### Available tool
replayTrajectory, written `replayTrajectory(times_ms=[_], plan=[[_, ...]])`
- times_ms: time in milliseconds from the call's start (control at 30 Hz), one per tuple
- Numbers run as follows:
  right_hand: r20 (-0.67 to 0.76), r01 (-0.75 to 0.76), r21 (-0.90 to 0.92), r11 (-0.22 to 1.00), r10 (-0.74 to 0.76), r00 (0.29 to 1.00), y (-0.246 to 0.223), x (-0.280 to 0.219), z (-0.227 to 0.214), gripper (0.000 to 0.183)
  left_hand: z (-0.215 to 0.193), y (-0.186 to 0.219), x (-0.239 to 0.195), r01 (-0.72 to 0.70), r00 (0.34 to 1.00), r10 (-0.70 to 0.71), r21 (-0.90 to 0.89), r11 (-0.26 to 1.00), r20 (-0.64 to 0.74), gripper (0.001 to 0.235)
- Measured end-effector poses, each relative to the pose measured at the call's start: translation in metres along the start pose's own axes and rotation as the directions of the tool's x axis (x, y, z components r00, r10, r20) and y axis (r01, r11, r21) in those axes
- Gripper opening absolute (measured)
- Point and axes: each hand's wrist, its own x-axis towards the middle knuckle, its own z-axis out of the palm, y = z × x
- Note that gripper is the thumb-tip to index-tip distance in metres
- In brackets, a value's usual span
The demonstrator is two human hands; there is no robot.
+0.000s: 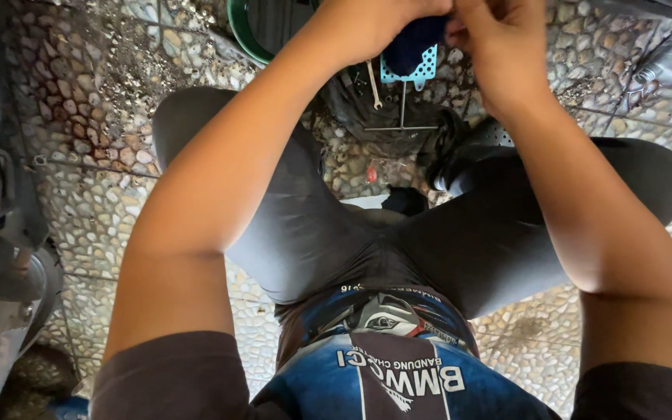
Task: The person sits on the floor of a motorcycle repair shop and presses a small bushing into a metal collar by hand, fitting the parts together. They then use a wrench on the motorcycle, wipe a metal ring with a dark cloth, and continue working on the motorcycle body.
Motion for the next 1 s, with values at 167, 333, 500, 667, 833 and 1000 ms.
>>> replayTrajectory(times_ms=[167,333,500,667,833,1000], plan=[[-0.013,-0.171,0.017,0.985,0.172,0.985,0.007,0.002,0.005,0.011,0.004,0.014,-0.011,-0.048,0.999,0.047,0.254,0.966,0.01,0.029],[-0.055,-0.225,-0.029,0.974,0.223,0.973,0.038,0.007,0.0,0.01,0.013,-0.012,-0.006,-0.024,1.0,0.029,0.385,0.923,-0.007,0.027],[-0.068,-0.253,-0.036,0.967,0.25,0.966,0.051,0.007,0.002,0.008,0.017,-0.048,0.005,0.104,0.993,-0.116,0.37,0.923,0.012,0.027],[-0.086,-0.183,-0.082,0.98,0.176,0.981,0.064,0.02,0.001,0.008,0.064,-0.188,0.03,0.119,0.975,-0.045,0.338,0.934,-0.22,0.032],[0.054,0.022,-0.267,0.963,-0.008,0.998,0.083,0.027,0.003,0.011,0.11,-0.23,-0.003,0.478,0.878,-0.452,0.209,0.853,-0.16,0.033],[0.031,-0.03,-0.235,0.971,0.039,0.999,0.062,0.023,0.011,0.009,0.108,-0.26,-0.006,0.438,0.898,-0.425,0.341,0.832,-0.116,0.031]])
